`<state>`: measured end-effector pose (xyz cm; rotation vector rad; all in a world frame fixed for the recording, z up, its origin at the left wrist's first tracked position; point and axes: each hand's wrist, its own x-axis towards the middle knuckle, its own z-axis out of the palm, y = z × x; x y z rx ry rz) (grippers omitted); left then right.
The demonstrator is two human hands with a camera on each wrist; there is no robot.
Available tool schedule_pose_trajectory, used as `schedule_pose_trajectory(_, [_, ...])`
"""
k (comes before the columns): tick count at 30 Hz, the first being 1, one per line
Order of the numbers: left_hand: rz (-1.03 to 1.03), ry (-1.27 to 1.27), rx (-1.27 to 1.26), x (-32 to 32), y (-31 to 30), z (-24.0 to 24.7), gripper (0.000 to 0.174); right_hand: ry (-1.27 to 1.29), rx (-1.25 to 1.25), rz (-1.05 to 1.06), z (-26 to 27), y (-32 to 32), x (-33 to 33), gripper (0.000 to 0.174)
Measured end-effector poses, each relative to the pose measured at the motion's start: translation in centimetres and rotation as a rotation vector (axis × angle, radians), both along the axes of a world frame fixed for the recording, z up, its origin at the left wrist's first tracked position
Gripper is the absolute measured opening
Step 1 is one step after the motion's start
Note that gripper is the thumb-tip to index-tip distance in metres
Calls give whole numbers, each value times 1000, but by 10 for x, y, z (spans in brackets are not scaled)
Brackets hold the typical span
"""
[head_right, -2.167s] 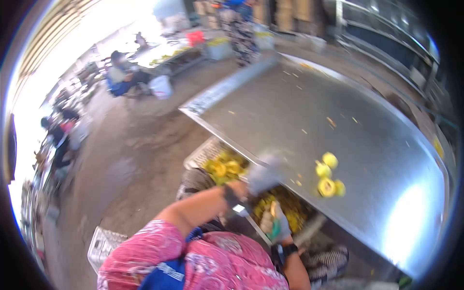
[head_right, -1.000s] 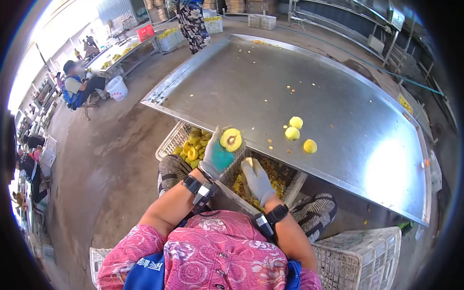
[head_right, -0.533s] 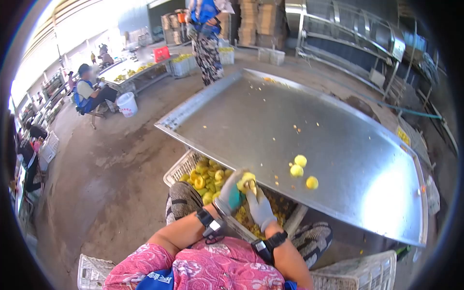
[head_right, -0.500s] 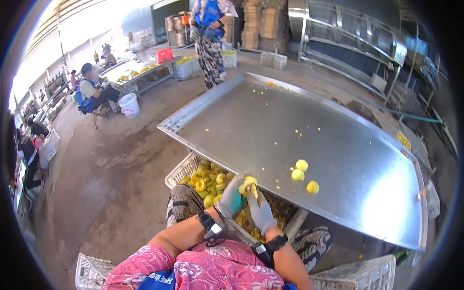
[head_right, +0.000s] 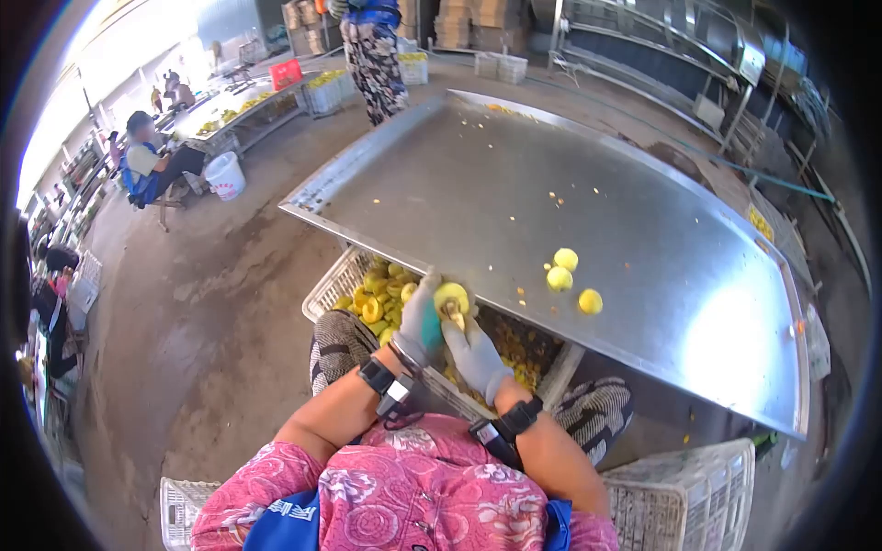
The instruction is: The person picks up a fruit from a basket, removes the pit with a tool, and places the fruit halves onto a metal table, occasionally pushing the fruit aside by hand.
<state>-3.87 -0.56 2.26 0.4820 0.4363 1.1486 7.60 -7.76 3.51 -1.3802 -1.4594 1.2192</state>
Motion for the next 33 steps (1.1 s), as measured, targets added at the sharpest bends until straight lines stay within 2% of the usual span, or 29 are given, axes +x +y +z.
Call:
schedule_pose_trajectory(2, [79, 96, 128, 0, 1, -4, 43, 146, -218, 49, 19, -6, -2, 40])
schedule_pose_trajectory(5, [315, 346, 248, 8, -3, -3, 46, 314, -184, 28, 4, -3, -8, 33])
schedule_pose_trajectory(8, [76, 160, -6, 0, -3, 15, 44, 319, -213, 57, 6, -5, -6, 33])
schedule_pose_trajectory(11, [63, 351, 152, -9, -9, 23, 42, 354, -325, 153, 5, -6, 4, 35])
schedule_pose_trajectory(13, [150, 508, 261, -7, -2, -6, 40, 450, -75, 58, -45, 2, -5, 22])
schedule_pose_trajectory(14, [156, 563, 238, -6, -5, 7, 40, 349, -25, 42, -49, 1, -5, 21])
schedule_pose_trajectory(15, [89, 485, 181, -8, -5, 11, 38, 250, 27, 22, -52, 3, -3, 20])
schedule_pose_trajectory(16, [-12, 479, 140, -13, -6, 22, 38, 341, -113, 61, -41, 0, -2, 20])
schedule_pose_trajectory(17, [-35, 469, 221, -11, 1, 5, 45, 427, -264, 96, -26, -9, 1, 20])
schedule_pose_trajectory(18, [-27, 598, 204, -10, 7, -11, 45, 533, -380, 164, -17, -13, 6, 20])
schedule_pose_trajectory(19, [-23, 738, 327, -12, 5, -13, 47, 634, -503, 229, -11, -15, 10, 20])
schedule_pose_trajectory(21, [56, 1009, 663, -20, -17, 24, 47, 678, -554, 237, -15, -17, 8, 34])
schedule_pose_trajectory(24, [-72, 864, 531, -17, -15, 15, 49, 894, -751, 357, -14, -22, 12, 46])
schedule_pose_trajectory(25, [-137, 765, 460, -19, -16, 18, 48, 936, -748, 344, -14, -24, 12, 45])
schedule_pose_trajectory(27, [-180, 713, 450, -22, -20, 21, 47, 919, -778, 342, -8, -26, 14, 43])
schedule_pose_trajectory(30, [-55, 855, 620, -21, -23, 16, 46, 707, -667, 215, -12, -27, 7, 37])
schedule_pose_trajectory(33, [-60, 1028, 736, -24, -27, 31, 46, 568, -504, 138, -10, -31, -2, 36])
